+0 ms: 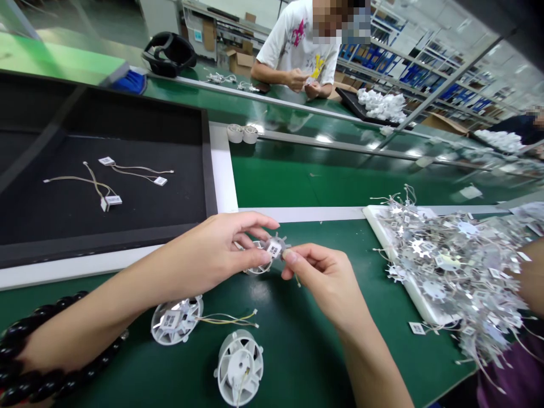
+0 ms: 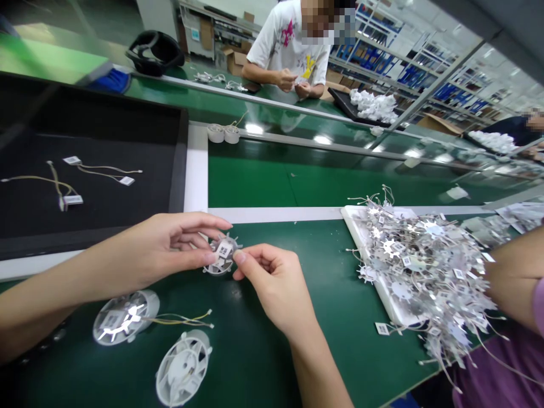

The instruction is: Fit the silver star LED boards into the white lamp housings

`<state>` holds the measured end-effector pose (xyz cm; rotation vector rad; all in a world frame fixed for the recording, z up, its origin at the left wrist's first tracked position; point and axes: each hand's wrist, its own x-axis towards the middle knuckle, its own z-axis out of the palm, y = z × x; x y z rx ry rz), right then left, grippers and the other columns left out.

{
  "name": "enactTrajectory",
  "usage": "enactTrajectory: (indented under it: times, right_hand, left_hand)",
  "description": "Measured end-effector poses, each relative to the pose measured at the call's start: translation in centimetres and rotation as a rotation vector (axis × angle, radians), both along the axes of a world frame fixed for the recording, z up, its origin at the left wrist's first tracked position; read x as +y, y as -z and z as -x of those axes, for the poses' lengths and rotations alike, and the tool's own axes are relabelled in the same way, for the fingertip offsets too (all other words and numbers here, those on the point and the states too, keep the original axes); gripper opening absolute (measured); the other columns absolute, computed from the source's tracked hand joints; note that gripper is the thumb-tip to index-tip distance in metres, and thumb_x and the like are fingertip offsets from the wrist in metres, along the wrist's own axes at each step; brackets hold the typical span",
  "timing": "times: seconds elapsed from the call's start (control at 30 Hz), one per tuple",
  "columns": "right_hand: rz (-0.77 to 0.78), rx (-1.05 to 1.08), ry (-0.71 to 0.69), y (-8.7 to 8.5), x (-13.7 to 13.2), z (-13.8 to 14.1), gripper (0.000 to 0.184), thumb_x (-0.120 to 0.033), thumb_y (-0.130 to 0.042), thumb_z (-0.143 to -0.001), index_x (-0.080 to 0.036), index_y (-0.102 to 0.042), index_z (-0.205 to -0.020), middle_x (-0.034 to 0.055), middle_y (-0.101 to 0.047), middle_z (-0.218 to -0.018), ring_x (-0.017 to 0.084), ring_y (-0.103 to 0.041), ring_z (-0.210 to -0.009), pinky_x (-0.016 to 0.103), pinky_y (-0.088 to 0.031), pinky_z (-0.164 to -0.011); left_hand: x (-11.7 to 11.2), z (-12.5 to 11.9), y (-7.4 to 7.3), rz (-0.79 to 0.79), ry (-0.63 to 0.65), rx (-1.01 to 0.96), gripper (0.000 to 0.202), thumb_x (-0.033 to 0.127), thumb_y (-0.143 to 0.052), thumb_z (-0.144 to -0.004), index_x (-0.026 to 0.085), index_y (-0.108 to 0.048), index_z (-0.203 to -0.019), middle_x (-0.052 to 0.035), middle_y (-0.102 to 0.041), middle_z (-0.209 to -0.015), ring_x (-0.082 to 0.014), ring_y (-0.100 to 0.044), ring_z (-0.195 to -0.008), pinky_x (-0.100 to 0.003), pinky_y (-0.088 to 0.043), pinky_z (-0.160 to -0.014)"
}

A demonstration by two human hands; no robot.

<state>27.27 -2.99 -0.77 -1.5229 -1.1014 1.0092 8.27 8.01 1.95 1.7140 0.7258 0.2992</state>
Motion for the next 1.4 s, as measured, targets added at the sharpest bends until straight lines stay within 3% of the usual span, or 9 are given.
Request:
enactTrajectory:
  times: [0.17, 0.3, 0.4, 0.57, 0.77, 1.1, 1.3, 1.4]
  right_hand:
    - [0.042, 0.059, -0.045, -0.1, 0.0, -0.1, 0.032, -0.046, -0.075, -0.087, -0.017, -0.076, -0.073, 0.0024, -0.072, -0.059, 0.010, -0.052, -0.047, 0.023, -0.040, -0.046]
    - [0.083, 0.054, -0.070, -0.1, 0.4, -0.4, 0.035, -0.050, -0.075, -0.085, -0.017, -0.075, -0.074, 0.0022, -0.071, -0.061, 0.010, -0.050, -0.048, 0.023, -0.037, -0.046]
    - [0.112, -0.004, -0.089, -0.2, 1.2, -0.9, 0.034, -0.049, -0.076, -0.084, -0.017, -0.072, -0.072, 0.0016, -0.070, -0.064, 0.011, -0.051, -0.053, 0.023, -0.040, -0.050]
    - [0.195, -0.147, -0.206, -0.7, 2.5, -1.7, 0.032, -0.048, -0.072, -0.085, -0.018, -0.069, -0.073, 0.0000, -0.063, -0.067, 0.012, -0.048, -0.058, 0.023, -0.037, -0.050]
    - [0.291, -0.236, -0.291, -0.7, 3.1, -1.7, 0.034, -0.048, -0.068, -0.088, -0.018, -0.066, -0.072, -0.0017, -0.057, -0.065, 0.011, -0.043, -0.058, 0.024, -0.033, -0.050]
    - [0.326, -0.263, -0.271, -0.3, 3.2, -1.7, 0.030, -0.044, -0.069, -0.087, -0.020, -0.061, -0.071, -0.0040, -0.054, -0.062, 0.011, -0.043, -0.055, 0.024, -0.032, -0.048]
    - [0.390, -0.238, -0.243, -0.1, 3.2, -1.5, 0.027, -0.043, -0.072, -0.086, -0.021, -0.061, -0.077, -0.0057, -0.055, -0.060, 0.010, -0.043, -0.053, 0.023, -0.030, -0.047]
    - [0.377, -0.228, -0.233, -0.1, 3.1, -1.4, 0.026, -0.042, -0.072, -0.086, -0.021, -0.061, -0.076, -0.0055, -0.056, -0.061, 0.010, -0.044, -0.054, 0.023, -0.033, -0.048]
  left_hand:
    - [-0.3, 0.9, 1.0, -0.540, 0.156, 0.110, 0.045, 0.035, -0.066, -0.100, 0.033, -0.056, -0.144, -0.0025, -0.070, -0.133, -0.0237, -0.069, -0.109, -0.032, -0.051, -0.086]
    - [-0.4, 0.4, 1.4, -0.786, 0.205, 0.166, 0.038, 0.027, -0.065, -0.101, 0.026, -0.059, -0.138, -0.0031, -0.075, -0.117, -0.0231, -0.073, -0.096, -0.030, -0.048, -0.073]
    - [-0.3, 0.0, 1.3, -0.874, 0.219, 0.251, 0.035, 0.029, -0.070, -0.098, 0.021, -0.062, -0.131, -0.0044, -0.076, -0.111, -0.0240, -0.073, -0.087, -0.031, -0.045, -0.065]
    - [-0.1, 0.1, 1.0, -0.876, 0.215, 0.313, 0.035, 0.039, -0.073, -0.097, 0.017, -0.067, -0.123, -0.0064, -0.074, -0.104, -0.0276, -0.072, -0.085, -0.034, -0.045, -0.063]
    - [-0.2, -0.2, 1.3, -0.767, 0.257, 0.435, 0.031, 0.040, -0.072, -0.097, 0.016, -0.069, -0.116, -0.0094, -0.070, -0.120, -0.0303, -0.071, -0.101, -0.037, -0.051, -0.073]
    - [-0.3, -0.4, 1.7, -0.768, 0.294, 0.476, 0.032, 0.041, -0.072, -0.098, 0.016, -0.070, -0.118, -0.0088, -0.070, -0.123, -0.0310, -0.072, -0.104, -0.043, -0.057, -0.082]
    - [-0.5, -0.2, 2.2, -0.823, 0.253, 0.457, 0.045, 0.039, -0.075, -0.095, 0.019, -0.062, -0.134, -0.0076, -0.071, -0.124, -0.0316, -0.074, -0.103, -0.044, -0.059, -0.076]
    - [-0.3, -0.2, 2.2, -0.800, 0.290, 0.457, 0.036, 0.037, -0.073, -0.097, 0.019, -0.066, -0.127, -0.0070, -0.072, -0.120, -0.0322, -0.073, -0.105, -0.047, -0.060, -0.079]
